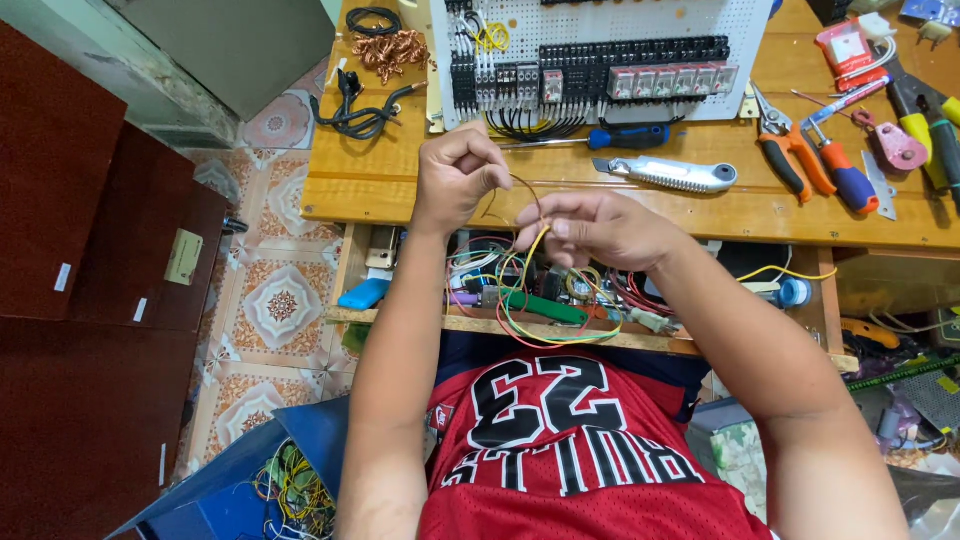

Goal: Preparing and connecting electrical wires to a relay control board on a workbench

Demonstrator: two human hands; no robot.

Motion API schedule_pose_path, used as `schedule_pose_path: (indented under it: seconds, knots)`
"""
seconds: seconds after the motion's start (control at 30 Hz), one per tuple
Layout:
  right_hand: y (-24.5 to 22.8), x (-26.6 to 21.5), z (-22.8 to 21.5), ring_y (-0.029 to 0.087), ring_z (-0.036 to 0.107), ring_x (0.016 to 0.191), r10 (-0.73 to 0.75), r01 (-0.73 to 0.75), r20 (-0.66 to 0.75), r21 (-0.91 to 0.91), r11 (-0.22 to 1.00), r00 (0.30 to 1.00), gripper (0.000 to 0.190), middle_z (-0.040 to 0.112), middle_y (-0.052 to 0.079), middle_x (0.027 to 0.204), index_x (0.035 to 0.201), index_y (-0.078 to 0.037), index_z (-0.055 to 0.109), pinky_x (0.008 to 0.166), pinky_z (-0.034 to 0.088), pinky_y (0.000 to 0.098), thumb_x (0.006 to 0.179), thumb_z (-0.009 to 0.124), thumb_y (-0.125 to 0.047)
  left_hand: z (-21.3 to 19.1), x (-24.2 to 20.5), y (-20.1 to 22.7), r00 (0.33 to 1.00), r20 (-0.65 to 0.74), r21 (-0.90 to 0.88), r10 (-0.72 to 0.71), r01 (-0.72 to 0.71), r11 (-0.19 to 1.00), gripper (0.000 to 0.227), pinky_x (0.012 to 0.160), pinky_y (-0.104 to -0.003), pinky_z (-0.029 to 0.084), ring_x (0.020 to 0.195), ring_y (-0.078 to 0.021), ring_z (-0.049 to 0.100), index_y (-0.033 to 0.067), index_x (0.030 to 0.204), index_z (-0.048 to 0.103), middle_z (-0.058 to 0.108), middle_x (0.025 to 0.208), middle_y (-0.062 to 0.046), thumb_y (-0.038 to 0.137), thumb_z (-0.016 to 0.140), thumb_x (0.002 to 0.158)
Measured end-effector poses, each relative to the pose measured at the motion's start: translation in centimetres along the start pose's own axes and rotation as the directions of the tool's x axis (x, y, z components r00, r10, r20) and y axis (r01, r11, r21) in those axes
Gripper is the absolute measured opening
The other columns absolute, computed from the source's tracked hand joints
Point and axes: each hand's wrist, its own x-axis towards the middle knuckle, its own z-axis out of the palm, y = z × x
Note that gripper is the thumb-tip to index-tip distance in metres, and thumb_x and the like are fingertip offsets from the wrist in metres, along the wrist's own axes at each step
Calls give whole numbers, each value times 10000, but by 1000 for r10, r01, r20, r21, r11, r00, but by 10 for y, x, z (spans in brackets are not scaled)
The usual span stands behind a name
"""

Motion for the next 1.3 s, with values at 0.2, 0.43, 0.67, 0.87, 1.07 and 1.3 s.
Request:
schedule_pose_path:
  seconds: [0.2,0.43,0.67,0.87,1.07,1.3]
  knots:
    - [-25,-6,-2,255,734,906,-186,12,-241,-580,815,953,453,719,219,1159,1377,76,561,723,577,307,931,641,61,-14,-7,1,1000,-3,74,7,-7,997,310,628,-244,379,590,-68,338,92,744,749,276,629,38,346,919,800]
    - [-55,-15,0,135,524,575,-471,-63,-241,-930,363,848,172,606,-4,714,1097,-134,788,579,433,274,933,810,-86,-22,-19,26,991,75,243,-110,89,966,159,591,-282,392,538,-105,410,98,874,789,422,575,-24,215,893,847]
    - [-54,-15,13,146,450,493,-618,6,-112,-983,185,778,147,658,-15,789,997,-120,794,493,398,274,907,822,-7,-27,-38,22,970,132,296,-203,157,942,128,566,-275,408,503,-108,431,109,983,804,550,600,-46,184,843,887]
    - [-46,-20,12,172,447,479,-656,49,-137,-965,258,742,204,751,-5,897,1054,-97,768,469,385,291,881,822,-4,-23,-32,32,953,192,325,-234,163,932,65,563,-279,393,507,-110,399,136,981,815,447,551,-39,146,789,922]
    - [-43,-24,20,152,398,470,-649,82,-196,-925,372,735,226,754,-2,846,1065,-94,768,453,357,271,857,838,-41,-19,-30,31,943,236,330,-236,151,932,59,589,-298,413,530,-137,440,154,970,818,485,574,-51,153,786,920]
    - [-36,-28,20,119,347,476,-627,101,-235,-886,452,743,212,760,18,813,1056,-78,777,448,319,253,867,807,15,-17,-29,27,928,262,322,-264,174,931,117,615,-309,437,579,-130,463,142,1019,811,499,612,-48,197,805,915]
